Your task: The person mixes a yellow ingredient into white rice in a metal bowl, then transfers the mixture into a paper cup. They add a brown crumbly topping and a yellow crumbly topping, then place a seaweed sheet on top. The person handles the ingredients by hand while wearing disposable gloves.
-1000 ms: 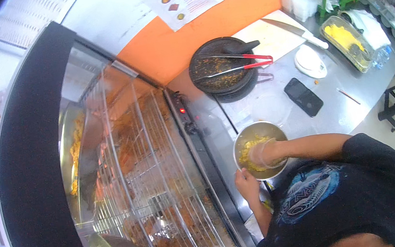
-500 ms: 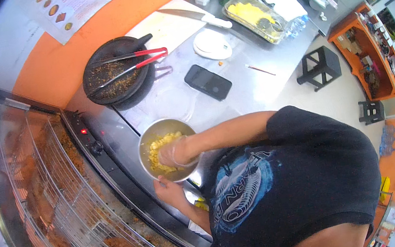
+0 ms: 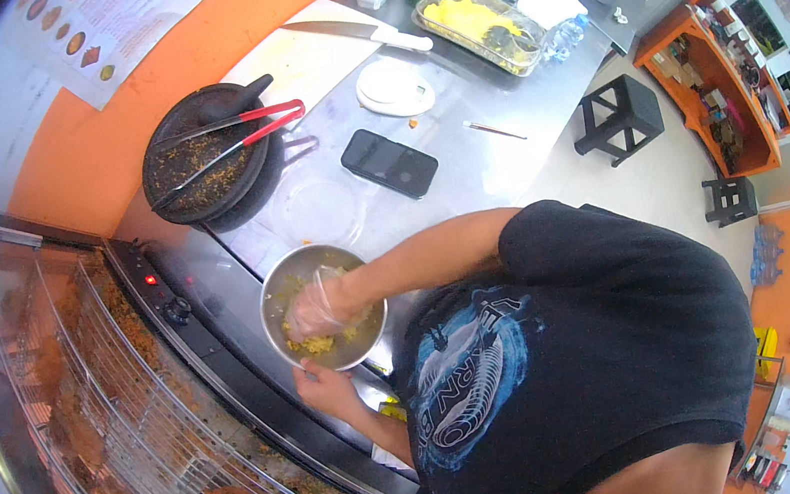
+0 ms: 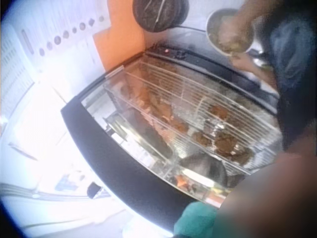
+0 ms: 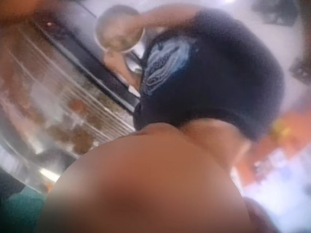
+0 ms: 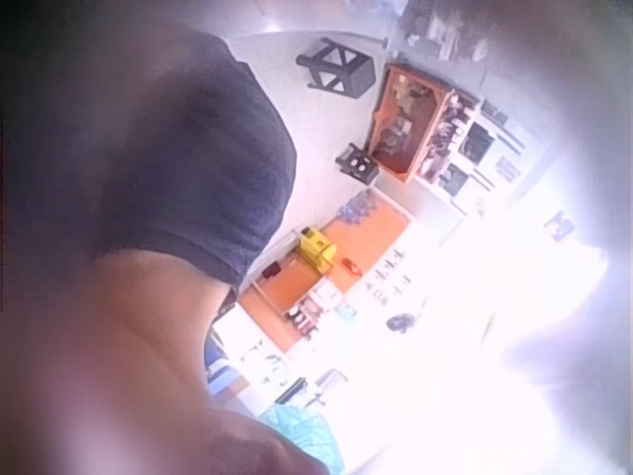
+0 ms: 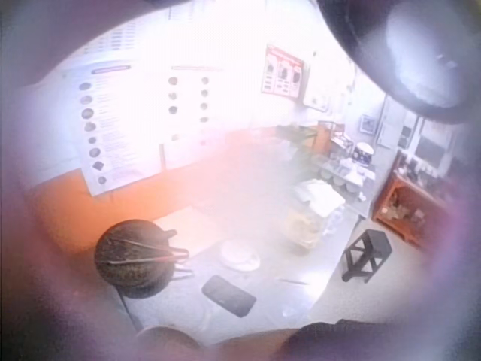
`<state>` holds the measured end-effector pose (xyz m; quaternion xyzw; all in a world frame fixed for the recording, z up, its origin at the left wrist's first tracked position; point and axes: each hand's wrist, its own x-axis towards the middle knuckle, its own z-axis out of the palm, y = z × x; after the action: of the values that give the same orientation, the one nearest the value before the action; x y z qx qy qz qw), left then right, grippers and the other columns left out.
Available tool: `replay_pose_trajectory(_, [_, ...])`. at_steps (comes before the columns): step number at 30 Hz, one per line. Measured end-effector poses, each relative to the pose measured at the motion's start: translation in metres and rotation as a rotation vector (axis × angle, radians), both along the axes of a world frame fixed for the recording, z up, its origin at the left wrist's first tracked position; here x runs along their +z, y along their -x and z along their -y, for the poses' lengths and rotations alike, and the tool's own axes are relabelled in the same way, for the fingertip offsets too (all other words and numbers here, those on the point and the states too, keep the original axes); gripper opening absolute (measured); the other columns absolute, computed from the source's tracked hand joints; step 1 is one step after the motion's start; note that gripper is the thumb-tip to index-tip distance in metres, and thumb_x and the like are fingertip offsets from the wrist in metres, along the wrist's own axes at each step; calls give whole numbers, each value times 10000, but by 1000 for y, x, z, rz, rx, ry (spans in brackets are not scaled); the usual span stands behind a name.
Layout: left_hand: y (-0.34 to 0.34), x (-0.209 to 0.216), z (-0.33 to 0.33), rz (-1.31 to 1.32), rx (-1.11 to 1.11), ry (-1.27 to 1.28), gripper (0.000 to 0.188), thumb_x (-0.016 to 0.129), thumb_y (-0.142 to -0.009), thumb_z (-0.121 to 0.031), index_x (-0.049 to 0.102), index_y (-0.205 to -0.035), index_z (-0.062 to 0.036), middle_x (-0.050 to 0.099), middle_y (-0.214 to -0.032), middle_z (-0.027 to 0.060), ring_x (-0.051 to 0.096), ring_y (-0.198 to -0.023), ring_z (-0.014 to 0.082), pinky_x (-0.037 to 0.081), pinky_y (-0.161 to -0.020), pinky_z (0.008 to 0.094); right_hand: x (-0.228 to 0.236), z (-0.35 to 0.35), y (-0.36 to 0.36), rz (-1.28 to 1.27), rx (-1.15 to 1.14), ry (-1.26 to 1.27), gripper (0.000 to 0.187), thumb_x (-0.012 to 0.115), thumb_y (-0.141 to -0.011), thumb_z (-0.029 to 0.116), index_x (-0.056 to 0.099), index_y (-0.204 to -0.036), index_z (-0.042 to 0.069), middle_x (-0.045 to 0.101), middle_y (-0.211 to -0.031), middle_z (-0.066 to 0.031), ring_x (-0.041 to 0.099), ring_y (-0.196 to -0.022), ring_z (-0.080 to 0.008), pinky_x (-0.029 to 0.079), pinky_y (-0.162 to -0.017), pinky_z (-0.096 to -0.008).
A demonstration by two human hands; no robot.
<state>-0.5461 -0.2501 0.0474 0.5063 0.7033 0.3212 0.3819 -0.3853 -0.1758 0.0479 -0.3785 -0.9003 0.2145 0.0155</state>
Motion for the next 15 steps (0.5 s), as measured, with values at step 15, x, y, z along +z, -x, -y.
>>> replay_pose_trajectory(15, [-5, 2, -1, 40, 33, -41, 357, 475, -1020, -230, 572, -913, 96, 608, -697, 220, 598, -451, 282, 439, -403, 393, -7, 23, -21, 116, -115, -23, 497, 645, -849, 229, 534, -1284, 16, 615, -1183, -303, 639, -1135, -357, 540, -865, -536])
